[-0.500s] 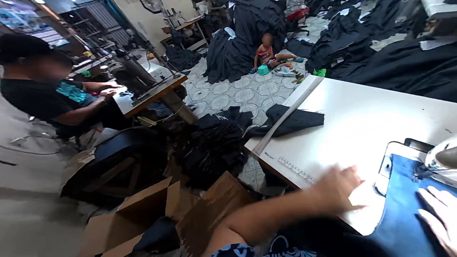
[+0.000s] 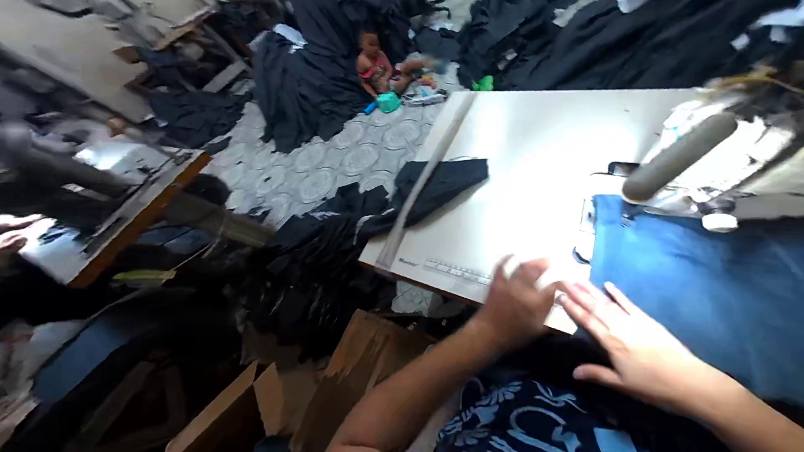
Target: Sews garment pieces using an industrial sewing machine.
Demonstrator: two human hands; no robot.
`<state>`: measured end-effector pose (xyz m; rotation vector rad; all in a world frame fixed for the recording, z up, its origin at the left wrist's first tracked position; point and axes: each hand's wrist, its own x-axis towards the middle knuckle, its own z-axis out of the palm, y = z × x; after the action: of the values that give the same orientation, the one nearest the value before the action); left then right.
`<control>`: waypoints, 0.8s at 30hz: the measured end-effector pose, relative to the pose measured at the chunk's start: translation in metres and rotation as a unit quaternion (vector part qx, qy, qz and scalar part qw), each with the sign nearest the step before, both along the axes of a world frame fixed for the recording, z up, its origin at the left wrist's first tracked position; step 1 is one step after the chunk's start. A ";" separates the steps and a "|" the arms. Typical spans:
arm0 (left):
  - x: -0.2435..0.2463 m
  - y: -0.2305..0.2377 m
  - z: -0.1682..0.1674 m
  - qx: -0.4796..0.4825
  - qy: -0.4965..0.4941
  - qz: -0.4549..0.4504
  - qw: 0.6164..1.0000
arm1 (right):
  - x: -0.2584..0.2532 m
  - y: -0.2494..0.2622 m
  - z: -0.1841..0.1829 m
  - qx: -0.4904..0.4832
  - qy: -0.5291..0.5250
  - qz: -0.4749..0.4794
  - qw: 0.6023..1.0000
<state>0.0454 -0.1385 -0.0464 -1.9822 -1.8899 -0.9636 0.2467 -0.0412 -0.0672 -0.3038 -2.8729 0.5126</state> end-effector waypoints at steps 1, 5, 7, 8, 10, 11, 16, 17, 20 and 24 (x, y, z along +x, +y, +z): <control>-0.016 0.016 0.009 -0.076 0.012 0.042 0.996 | 0.005 -0.009 0.005 -0.016 0.001 0.023 1.000; -0.044 0.073 0.002 -0.222 0.006 -0.033 0.974 | 0.006 0.004 0.024 0.016 0.126 -0.078 0.989; -0.026 0.090 -0.009 -0.176 0.008 -0.142 0.974 | 0.007 0.018 0.018 0.016 0.132 -0.190 0.973; -0.017 0.093 -0.009 -0.214 0.004 -0.180 0.960 | 0.010 0.022 0.012 0.013 0.096 -0.227 0.969; -0.003 0.089 -0.010 -0.310 -0.005 -0.219 0.925 | 0.022 0.020 0.000 -0.003 0.026 -0.248 0.969; -0.001 0.084 -0.012 -0.334 -0.002 -0.219 0.917 | 0.028 0.017 -0.005 -0.002 0.022 -0.245 0.969; 0.006 0.049 -0.020 -0.226 0.018 -0.214 0.950 | 0.054 0.005 -0.015 0.039 0.073 -0.226 0.971; 0.005 0.046 -0.021 -0.208 0.020 -0.214 0.954 | 0.057 0.004 -0.016 0.043 0.078 -0.225 0.970; 0.002 0.045 -0.021 -0.213 0.015 -0.200 0.956 | 0.058 0.004 -0.016 0.042 0.084 -0.223 0.970; -0.004 0.058 -0.021 -0.242 0.018 -0.192 0.951 | 0.054 0.020 -0.013 0.007 0.088 -0.220 0.972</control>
<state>0.0412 -0.0804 -0.0679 -2.7028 -1.8913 -0.5637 0.3005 -0.0210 -0.0801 -0.8217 -2.5250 0.4090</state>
